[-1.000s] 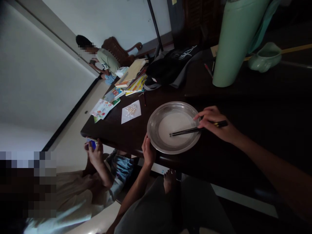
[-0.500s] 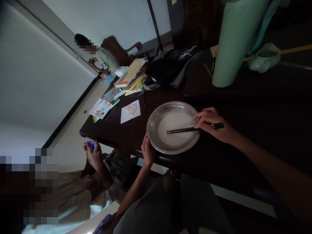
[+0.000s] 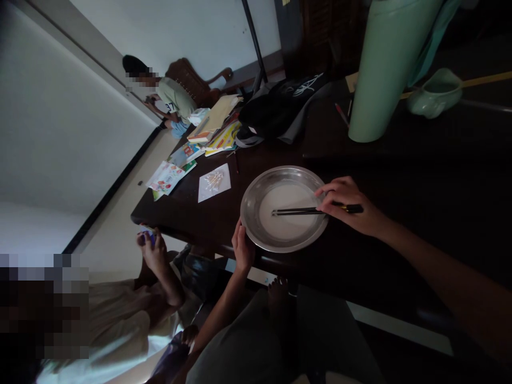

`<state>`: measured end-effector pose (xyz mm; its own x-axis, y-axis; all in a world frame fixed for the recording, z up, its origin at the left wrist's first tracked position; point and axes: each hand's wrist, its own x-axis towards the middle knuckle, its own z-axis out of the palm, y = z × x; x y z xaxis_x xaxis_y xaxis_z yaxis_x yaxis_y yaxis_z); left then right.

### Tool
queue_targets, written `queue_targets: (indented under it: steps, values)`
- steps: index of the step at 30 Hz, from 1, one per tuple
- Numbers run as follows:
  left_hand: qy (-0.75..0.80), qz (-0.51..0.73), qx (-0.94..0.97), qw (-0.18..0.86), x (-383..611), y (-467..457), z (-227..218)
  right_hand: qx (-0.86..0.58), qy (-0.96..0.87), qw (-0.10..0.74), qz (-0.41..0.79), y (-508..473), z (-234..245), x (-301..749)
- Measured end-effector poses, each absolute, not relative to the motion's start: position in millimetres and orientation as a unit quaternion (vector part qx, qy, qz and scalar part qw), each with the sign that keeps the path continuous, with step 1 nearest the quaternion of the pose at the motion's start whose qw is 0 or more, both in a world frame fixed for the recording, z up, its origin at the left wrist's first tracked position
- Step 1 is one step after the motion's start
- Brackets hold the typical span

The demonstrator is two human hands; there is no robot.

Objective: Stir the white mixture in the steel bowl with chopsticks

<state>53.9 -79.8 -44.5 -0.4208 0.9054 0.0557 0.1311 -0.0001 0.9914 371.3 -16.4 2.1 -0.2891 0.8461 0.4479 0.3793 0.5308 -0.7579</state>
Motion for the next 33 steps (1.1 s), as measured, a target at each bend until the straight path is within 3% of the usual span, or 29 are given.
queue_targets:
  steps: [7,14,21,28,33]
  values:
    - [0.614,0.562,0.441,0.336,53,-80,-42,-0.428,-0.684,0.545,0.228,-13,9,387]
    - [0.621,0.566,0.427,0.334,51,-80,-46,-0.391,-0.767,0.437,0.259,-16,1,370]
    - [0.611,0.568,0.429,0.346,51,-80,-44,-0.415,-0.697,0.529,0.248,-13,8,386]
    - [0.617,0.569,0.428,0.335,53,-80,-43,-0.404,-0.763,0.436,0.256,-15,1,372]
    - [0.619,0.572,0.423,0.334,53,-80,-43,-0.447,-0.696,0.517,0.220,-12,11,385]
